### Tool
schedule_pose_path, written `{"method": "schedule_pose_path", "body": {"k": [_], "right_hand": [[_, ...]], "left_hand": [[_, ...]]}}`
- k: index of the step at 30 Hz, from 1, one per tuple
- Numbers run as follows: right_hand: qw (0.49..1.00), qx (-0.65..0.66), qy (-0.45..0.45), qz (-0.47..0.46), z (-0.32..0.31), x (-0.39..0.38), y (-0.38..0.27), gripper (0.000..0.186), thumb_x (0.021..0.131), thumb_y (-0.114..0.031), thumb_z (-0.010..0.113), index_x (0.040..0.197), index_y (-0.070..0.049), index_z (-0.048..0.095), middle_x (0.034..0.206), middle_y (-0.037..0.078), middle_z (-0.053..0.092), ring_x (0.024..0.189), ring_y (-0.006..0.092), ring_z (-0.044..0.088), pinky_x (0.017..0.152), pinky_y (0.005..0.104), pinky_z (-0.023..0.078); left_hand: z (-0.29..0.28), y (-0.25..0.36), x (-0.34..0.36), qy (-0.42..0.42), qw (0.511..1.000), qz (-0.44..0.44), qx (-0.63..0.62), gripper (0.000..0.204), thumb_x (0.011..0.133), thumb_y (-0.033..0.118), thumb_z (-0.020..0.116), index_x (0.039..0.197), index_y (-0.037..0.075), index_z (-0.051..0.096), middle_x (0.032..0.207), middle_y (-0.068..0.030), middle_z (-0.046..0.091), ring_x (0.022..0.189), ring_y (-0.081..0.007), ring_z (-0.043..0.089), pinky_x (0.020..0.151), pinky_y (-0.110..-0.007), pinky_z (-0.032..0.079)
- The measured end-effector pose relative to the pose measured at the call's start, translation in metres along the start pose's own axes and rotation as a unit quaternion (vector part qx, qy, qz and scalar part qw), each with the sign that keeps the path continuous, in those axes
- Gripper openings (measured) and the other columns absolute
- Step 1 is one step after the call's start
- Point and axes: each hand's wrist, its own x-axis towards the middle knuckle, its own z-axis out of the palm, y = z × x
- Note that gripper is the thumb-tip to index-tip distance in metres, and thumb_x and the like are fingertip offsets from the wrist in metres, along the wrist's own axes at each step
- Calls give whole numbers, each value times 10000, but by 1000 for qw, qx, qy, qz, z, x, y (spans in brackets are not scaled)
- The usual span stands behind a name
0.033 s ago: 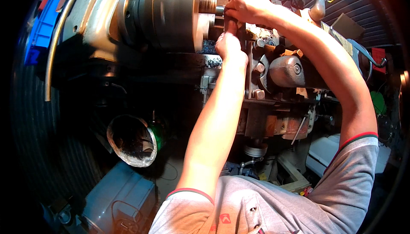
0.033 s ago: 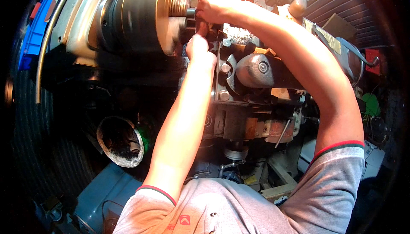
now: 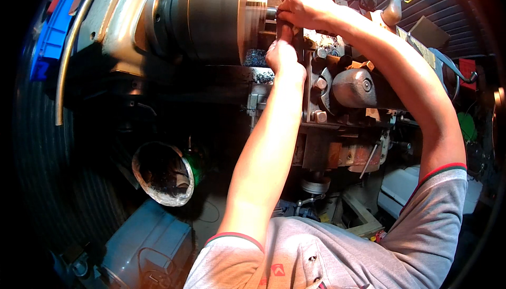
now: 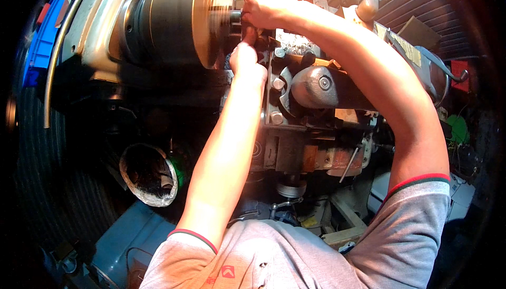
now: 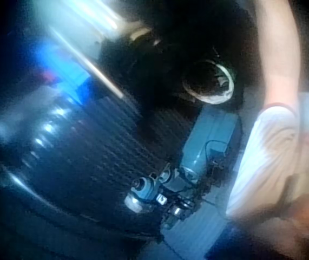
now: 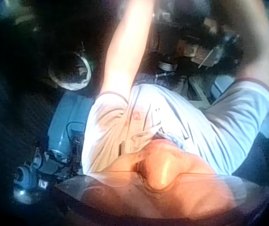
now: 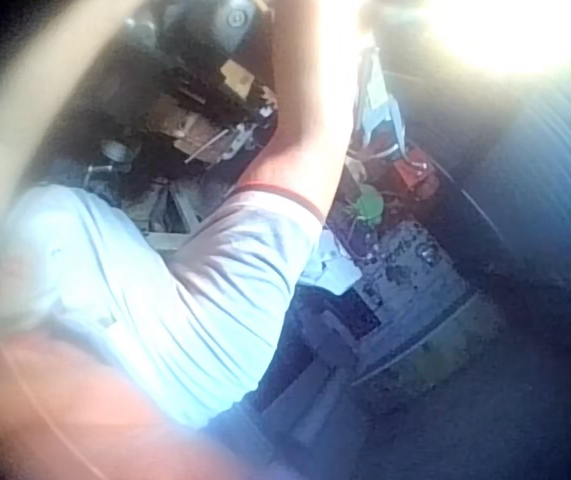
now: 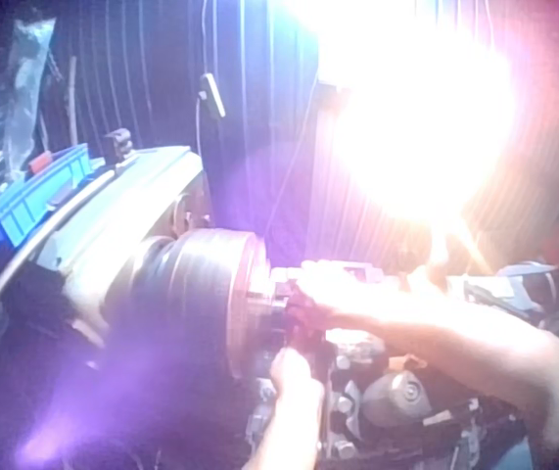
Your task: The person operates a metal lathe, using sandpaper to smooth a rotating cylindrical metal part. They then pick up a metal ring, place it onto the part, and use a dial caliper to measure the diameter of the workpiece.
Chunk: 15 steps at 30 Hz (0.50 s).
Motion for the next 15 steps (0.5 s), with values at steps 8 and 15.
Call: {"method": "schedule_pose_path", "body": {"k": [8,15], "right_hand": [[1000,10,21,-9,3,1,-2,184,790,-267,640,811,-110,734,824,39,588,885,238,577,791,361,485],[1000,-1,18,4,5,1,-2,170,781,-261,654,794,-107,726,798,42,582,861,238,587,766,370,497]], "left_hand": [[3,5,-5,14,1000,0,-4,249,880,130,681,1096,9,663,1000,-58,674,856,-154,604,774,-316,485],[6,7,-11,35,999,-8,17,251,882,144,681,1092,8,667,1008,-60,676,870,-158,602,788,-323,478]]}}
